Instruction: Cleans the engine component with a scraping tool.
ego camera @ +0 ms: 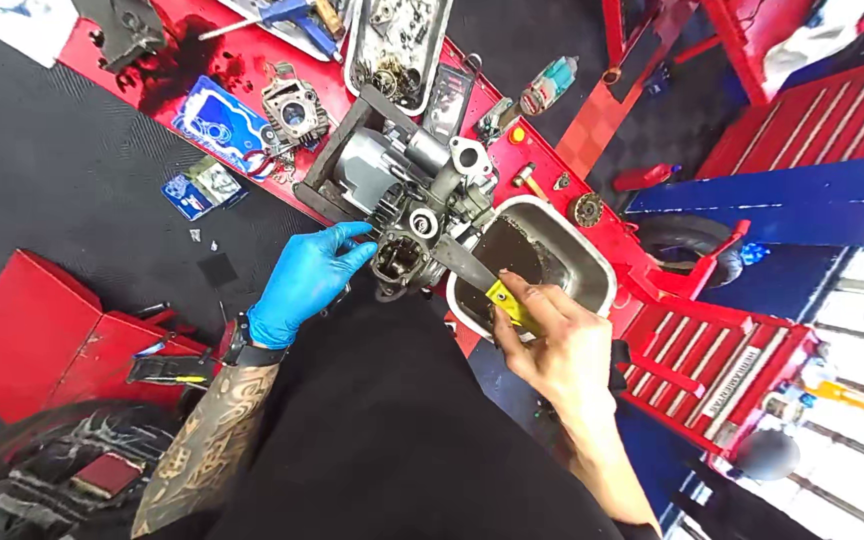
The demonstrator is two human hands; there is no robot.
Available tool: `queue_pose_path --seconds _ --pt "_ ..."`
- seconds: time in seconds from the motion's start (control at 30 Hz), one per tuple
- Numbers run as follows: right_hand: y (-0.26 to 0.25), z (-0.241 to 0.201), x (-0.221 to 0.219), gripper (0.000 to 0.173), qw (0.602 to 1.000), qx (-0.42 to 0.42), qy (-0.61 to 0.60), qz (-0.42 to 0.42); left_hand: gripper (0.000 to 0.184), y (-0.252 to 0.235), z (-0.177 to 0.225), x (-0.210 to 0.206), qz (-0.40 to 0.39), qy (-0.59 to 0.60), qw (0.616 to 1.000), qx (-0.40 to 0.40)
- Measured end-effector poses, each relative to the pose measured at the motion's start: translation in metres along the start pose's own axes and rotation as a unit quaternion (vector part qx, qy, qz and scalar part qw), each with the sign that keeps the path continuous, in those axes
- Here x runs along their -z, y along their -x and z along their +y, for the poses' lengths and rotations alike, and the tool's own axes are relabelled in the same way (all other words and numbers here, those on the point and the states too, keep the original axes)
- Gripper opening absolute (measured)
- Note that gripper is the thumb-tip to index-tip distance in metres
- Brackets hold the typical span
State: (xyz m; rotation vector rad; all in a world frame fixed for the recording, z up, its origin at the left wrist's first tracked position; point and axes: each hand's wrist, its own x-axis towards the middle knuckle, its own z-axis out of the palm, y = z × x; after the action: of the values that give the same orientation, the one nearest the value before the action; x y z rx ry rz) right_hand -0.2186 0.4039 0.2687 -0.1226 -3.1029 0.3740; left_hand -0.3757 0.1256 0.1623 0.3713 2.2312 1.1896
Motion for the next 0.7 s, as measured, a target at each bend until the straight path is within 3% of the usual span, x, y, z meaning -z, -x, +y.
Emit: queue_pose_path --seconds 0.7 --pt "-0.013 0.012 0.001 0.036 0.999 0.031 -0.020 -0.028 0.030 0.002 0.000 -0.005 0.020 0.011 0.999 -0.028"
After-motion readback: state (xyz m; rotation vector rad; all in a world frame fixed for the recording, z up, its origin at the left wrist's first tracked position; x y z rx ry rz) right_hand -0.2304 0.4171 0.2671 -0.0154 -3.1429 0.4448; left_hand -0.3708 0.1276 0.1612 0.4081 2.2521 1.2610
